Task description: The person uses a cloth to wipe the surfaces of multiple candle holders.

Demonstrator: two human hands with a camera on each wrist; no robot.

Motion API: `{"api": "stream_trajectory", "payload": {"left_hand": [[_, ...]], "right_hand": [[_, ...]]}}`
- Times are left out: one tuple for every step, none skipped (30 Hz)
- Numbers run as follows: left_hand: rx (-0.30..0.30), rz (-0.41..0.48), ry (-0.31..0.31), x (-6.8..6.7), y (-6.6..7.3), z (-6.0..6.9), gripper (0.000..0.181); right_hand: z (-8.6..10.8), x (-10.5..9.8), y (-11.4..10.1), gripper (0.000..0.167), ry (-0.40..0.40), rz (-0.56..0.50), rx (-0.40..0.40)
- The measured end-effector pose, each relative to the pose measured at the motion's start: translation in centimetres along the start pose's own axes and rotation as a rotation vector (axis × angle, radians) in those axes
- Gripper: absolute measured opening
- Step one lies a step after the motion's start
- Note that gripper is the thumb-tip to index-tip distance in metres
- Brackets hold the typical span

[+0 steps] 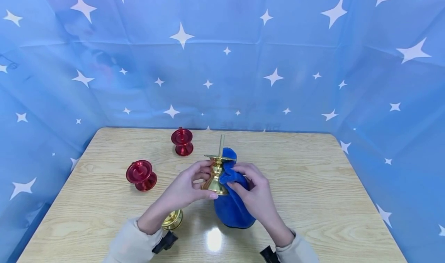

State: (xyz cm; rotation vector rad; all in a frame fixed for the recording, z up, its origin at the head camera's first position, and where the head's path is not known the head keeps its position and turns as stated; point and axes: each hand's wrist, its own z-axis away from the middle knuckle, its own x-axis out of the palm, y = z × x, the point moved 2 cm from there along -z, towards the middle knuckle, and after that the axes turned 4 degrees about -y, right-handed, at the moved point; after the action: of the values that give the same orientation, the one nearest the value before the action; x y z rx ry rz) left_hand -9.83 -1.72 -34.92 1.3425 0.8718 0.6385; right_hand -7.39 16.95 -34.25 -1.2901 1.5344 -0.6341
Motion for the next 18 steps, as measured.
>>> {"api": "stream_trajectory", "payload": {"left_hand": [[-0.003,0.024,0.0,0.0,-0.1,0.0,0.07],[-0.001,0.044,-0.001,0.0,-0.1,0.0,0.069],[-0.004,0.064,-0.004,0.0,-0.2,0.1,0.068],[-0.002,0.079,-0.008,0.0,-0.3,0.1,0.067],[0.002,0.094,-0.013,0.0,-0.4,0.1,0.066],[0.005,0.113,-0.02,-0.1,-0.5,0.1,0.065],[0.005,0.133,-0.026,-0.1,-0.6,0.2,0.064],[0.006,0.15,-0.03,-0.2,-0.7,0.2,0.063],[0.01,0.167,-0.035,-0.2,-0.8,0.3,0.063],[0.015,0.178,-0.039,-0.3,-0.9,0.3,0.063],[0.015,0.191,-0.041,-0.3,-0.9,0.3,0.062],[0.014,0.199,-0.042,-0.3,-1.0,0.3,0.062],[0.015,0.202,-0.044,-0.3,-1.0,0.4,0.062],[0.016,0.206,-0.045,-0.3,-1.0,0.4,0.061],[0.016,0.205,-0.043,-0.3,-1.1,0.4,0.061],[0.015,0.202,-0.042,-0.2,-1.1,0.4,0.061],[0.014,0.195,-0.038,-0.2,-1.1,0.4,0.061],[0.016,0.184,-0.035,-0.1,-1.1,0.4,0.06]], "right_hand": [[0.0,0.1,0.1,0.03,-0.004,-0.002,0.0],[0.1,0.2,0.2,0.031,-0.006,-0.008,0.0],[0.1,0.2,0.2,0.032,-0.008,-0.013,-0.001],[0.1,0.3,0.3,0.033,-0.009,-0.022,-0.003],[0.2,0.4,0.4,0.034,-0.012,-0.029,-0.004],[0.2,0.4,0.4,0.034,-0.017,-0.037,-0.006],[0.2,0.4,0.5,0.035,-0.022,-0.046,-0.009],[0.2,0.5,0.6,0.035,-0.026,-0.054,-0.01],[0.2,0.5,0.6,0.035,-0.03,-0.062,-0.009],[0.2,0.5,0.6,0.034,-0.033,-0.067,-0.007],[0.2,0.5,0.7,0.034,-0.035,-0.072,-0.004],[0.2,0.5,0.7,0.033,-0.034,-0.079,-0.001],[0.2,0.5,0.8,0.033,-0.032,-0.084,0.004],[0.3,0.5,0.8,0.032,-0.029,-0.087,0.01],[0.3,0.5,0.9,0.031,-0.026,-0.09,0.018],[0.3,0.5,0.9,0.031,-0.023,-0.091,0.025],[0.3,0.5,1.0,0.03,-0.02,-0.093,0.032],[0.3,0.5,1.0,0.029,-0.016,-0.093,0.04]]}}
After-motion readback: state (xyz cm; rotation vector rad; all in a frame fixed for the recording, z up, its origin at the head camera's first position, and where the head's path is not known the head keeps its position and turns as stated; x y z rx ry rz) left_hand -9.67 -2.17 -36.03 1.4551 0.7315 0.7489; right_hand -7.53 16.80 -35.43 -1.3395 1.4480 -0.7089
